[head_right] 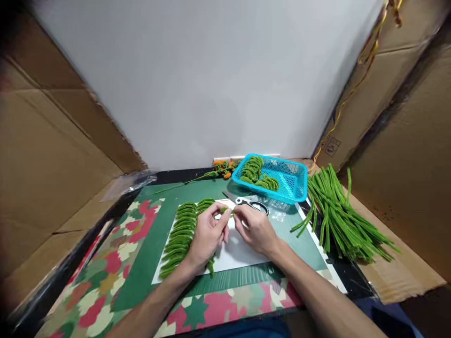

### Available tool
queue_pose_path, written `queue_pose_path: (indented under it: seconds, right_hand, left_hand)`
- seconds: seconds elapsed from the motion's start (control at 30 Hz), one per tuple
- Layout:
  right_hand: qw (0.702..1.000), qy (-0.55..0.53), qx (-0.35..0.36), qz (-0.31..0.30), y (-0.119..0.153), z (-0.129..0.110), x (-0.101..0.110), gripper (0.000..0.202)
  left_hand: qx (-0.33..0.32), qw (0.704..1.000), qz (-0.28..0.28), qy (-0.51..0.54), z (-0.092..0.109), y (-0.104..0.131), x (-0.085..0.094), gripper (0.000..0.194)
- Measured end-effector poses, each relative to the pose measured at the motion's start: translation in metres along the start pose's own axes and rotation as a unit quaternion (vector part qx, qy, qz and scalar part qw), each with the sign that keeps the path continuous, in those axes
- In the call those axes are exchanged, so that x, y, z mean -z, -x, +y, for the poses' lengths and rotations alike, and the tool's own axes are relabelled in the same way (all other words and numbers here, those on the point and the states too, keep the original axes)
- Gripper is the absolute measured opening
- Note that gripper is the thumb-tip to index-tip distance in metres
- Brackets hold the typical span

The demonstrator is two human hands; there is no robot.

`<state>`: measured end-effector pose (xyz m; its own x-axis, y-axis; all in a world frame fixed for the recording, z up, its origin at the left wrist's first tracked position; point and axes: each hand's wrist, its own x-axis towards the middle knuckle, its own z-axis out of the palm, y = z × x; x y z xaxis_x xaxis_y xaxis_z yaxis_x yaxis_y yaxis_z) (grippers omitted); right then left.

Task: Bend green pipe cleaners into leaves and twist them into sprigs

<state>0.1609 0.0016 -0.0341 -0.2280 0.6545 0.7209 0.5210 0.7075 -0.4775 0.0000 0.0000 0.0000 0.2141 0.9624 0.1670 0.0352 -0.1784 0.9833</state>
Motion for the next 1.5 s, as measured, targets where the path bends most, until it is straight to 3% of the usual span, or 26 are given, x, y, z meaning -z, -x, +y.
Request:
queue_pose_path:
  seconds: [0.2, 0.43, 0.7, 0.83, 1.2, 1.5]
  right_hand:
    - [0.999, 0.03, 0.025, 0.02, 0.001, 0.002, 0.004, 0.013]
    - [0.996, 0.057, 0.062, 0.022, 0.003, 0.007, 0.007, 0.02]
    - [0.996, -0.061, -0.057, -0.006, -0.005, -0.006, 0.011, 0.012]
    - [0.994, -0.079, -0.08, -0.004, -0.004, -0.006, 0.011, 0.012]
    - [1.0, -0.014, -0.018, -0.009, 0.001, -0.001, 0.008, 0.009]
    - [1.0, -0.012, -0.012, -0.013, 0.003, 0.001, 0.008, 0.01]
  left_hand:
    - [0.004, 0.999, -0.02, -0.044, 0.001, 0.0, 0.004, 0.025]
    - [0.016, 0.998, -0.039, -0.046, 0.001, -0.001, 0.008, 0.036]
    - [0.002, 0.997, -0.035, -0.075, 0.003, 0.001, 0.008, 0.02]
    - [-0.001, 0.995, -0.032, -0.093, 0.001, 0.001, 0.009, 0.018]
    - [-0.008, 0.995, -0.048, -0.089, -0.002, 0.002, 0.01, 0.021]
    - [-0.02, 0.994, -0.041, -0.098, 0.0, 0.002, 0.009, 0.02]
